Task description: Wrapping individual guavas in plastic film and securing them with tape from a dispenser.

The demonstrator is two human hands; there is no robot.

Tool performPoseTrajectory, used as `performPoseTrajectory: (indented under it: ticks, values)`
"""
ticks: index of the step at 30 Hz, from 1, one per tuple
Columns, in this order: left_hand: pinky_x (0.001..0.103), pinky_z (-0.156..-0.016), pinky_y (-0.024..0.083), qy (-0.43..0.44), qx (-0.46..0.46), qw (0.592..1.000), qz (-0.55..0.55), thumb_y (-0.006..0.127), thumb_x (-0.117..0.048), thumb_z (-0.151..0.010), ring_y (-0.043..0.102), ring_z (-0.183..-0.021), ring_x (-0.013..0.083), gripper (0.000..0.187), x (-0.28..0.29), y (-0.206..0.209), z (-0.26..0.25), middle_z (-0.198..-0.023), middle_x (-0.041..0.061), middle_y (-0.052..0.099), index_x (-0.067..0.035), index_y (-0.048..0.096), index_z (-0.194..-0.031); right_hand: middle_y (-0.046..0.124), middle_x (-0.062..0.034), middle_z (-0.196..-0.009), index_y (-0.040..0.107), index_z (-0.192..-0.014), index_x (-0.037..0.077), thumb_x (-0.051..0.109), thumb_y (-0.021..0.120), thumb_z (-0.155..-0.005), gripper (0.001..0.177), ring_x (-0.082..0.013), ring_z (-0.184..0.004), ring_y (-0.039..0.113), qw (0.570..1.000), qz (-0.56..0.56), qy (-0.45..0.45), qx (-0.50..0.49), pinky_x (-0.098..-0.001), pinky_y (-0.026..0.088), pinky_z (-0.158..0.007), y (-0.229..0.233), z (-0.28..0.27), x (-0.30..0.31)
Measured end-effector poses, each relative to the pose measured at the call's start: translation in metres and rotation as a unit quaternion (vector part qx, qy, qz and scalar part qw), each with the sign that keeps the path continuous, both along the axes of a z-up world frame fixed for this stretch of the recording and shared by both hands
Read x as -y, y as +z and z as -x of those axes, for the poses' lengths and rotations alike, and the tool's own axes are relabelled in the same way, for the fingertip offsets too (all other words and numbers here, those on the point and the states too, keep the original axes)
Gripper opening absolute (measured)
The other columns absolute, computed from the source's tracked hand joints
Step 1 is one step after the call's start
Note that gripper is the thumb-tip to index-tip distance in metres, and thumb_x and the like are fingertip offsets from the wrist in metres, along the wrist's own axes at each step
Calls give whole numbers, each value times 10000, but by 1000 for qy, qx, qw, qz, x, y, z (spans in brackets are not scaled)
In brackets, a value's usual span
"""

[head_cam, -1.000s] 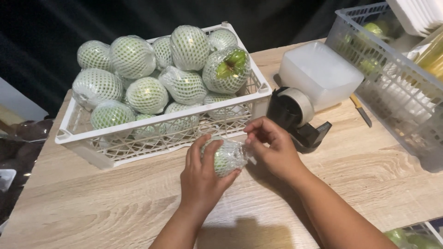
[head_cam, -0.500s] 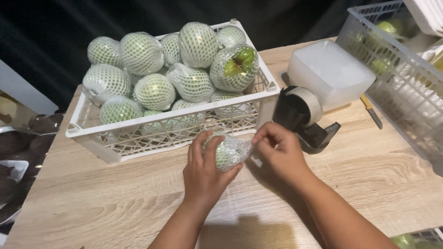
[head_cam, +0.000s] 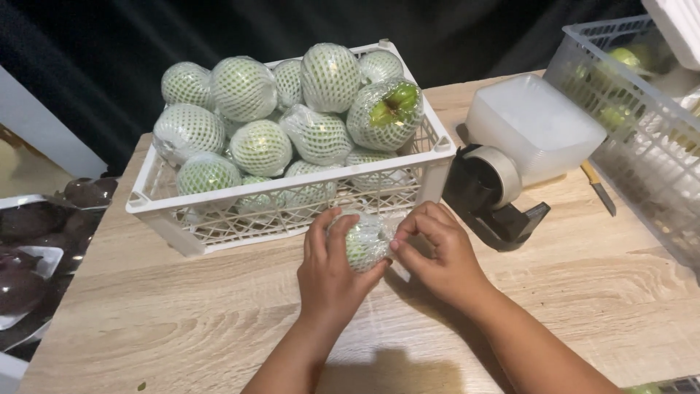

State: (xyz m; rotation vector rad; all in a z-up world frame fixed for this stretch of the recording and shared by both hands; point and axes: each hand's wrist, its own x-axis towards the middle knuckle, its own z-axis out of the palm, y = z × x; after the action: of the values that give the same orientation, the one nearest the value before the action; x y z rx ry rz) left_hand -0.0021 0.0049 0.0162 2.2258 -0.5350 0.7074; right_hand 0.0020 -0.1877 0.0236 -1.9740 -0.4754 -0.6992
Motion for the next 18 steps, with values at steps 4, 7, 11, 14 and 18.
performPoseTrajectory:
  ticks: [4, 7, 11, 14, 18]
  values:
    - [708, -810, 554, 3, 9, 1000, -19, 982, -193, -601, 548, -1247, 523, 829, 0, -2, -4, -1326, 259, 493, -52, 559, -1300, 603, -59, -784, 663, -828, 92, 129, 713, -887, 86, -197, -772, 565, 994, -107, 32, -20, -341, 493, -733, -7, -3, 10]
    - [703, -836, 549, -1, -11, 1000, 6, 978, -216, -610, 547, -1252, 529, 831, -2, -13, -9, -1330, 259, 488, -51, 551, -1304, 548, -45, -845, 581, -911, 86, 133, 593, -981, 85, -153, -822, 513, 970, -237, 29, -49, -316, 477, -776, -5, -2, 19]
    - [706, -879, 536, -20, -13, 997, 73, 978, -192, -624, 539, -1248, 548, 811, -4, -5, -7, -1323, 263, 478, -37, 529, -1281, 483, -47, -959, 501, -1199, 50, 114, 612, -940, 289, -144, -833, 517, 918, -326, 60, -218, -252, 478, -661, -4, -9, 6]
    - [707, -884, 539, -36, -12, 998, 57, 971, -206, -628, 532, -1256, 552, 802, 2, -5, -5, -1330, 259, 478, -40, 533, -1278, 506, -59, -920, 514, -1231, 37, 107, 700, -885, 399, -150, -729, 547, 898, -342, 106, -255, -275, 504, -587, 4, -3, -5]
    - [673, -900, 543, -40, -17, 999, 31, 978, -232, -630, 548, -1249, 526, 801, 1, -6, -2, -1325, 237, 486, -57, 547, -1282, 556, -102, -780, 571, -1147, -18, -70, 683, -840, 330, -186, -575, 597, 909, -323, 111, -241, -291, 503, -514, -10, -11, 1]
